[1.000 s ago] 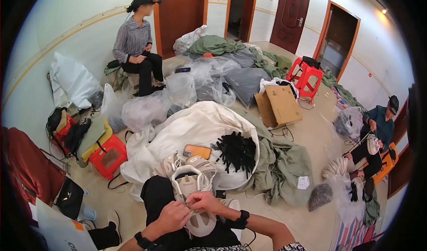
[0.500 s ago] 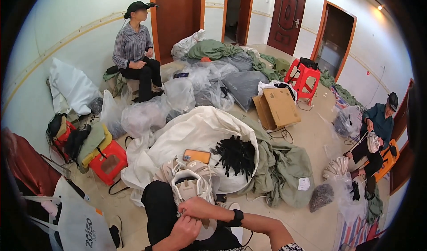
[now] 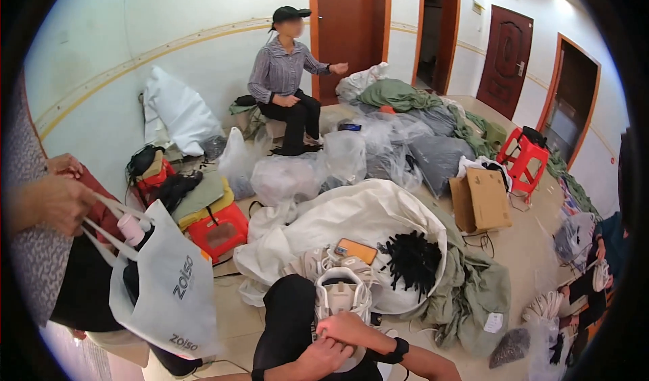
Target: The recorder is lacing a white athletic shoe while sitting among bags of components.
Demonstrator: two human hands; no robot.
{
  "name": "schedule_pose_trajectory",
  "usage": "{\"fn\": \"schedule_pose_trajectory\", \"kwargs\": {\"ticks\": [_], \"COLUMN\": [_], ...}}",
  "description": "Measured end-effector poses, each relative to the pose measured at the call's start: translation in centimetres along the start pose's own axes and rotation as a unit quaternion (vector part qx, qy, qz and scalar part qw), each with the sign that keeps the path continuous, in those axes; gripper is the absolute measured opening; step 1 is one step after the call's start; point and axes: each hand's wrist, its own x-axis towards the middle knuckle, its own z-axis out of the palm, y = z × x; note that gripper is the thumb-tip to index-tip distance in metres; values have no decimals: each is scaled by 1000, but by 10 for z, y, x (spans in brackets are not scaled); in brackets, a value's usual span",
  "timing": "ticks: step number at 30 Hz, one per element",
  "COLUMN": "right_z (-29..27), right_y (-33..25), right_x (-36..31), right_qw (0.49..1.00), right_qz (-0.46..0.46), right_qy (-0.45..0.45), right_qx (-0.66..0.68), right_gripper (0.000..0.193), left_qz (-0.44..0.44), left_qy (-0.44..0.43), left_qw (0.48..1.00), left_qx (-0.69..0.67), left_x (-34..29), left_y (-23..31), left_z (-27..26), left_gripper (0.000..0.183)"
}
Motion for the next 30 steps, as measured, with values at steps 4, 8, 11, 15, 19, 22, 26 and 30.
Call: {"fn": "schedule_pose_trajectory", "kwargs": {"ticks": [4, 8, 11, 15, 19, 22, 26, 30], "right_z": [1, -4, 5, 8, 7, 15, 13, 11], "right_y": [-6, -11, 2, 3, -6, -17, -20, -26], "right_x": [-2, -5, -9, -13, -24, -34, -36, -41], "right_qw": [1000, 1000, 998, 995, 967, 949, 929, 926], "right_qz": [8, -17, -36, -32, -170, -265, -332, -342], "right_qy": [-12, 8, 27, 62, -33, -15, 43, 88], "right_qx": [-3, -21, 50, 67, 186, 169, 157, 131], "right_gripper": [17, 16, 16, 13, 9, 9, 9, 9], "left_qz": [-1, 13, -41, -240, -386, -442, -454, -428], "left_qy": [4, 40, 194, 93, -9, -123, -128, -97], "left_qw": [1000, 999, 963, 927, 819, 714, 677, 706], "left_qx": [12, -17, -180, -273, -425, -529, -565, -557], "left_x": [-2, -3, -2, -13, -20, -9, 0, 2], "left_y": [3, -1, -8, -31, -49, -49, -53, -52], "left_z": [2, -6, -18, -31, -15, -6, 11, 18], "left_gripper": [20, 16, 8, 14, 21, 34, 33, 30]}}
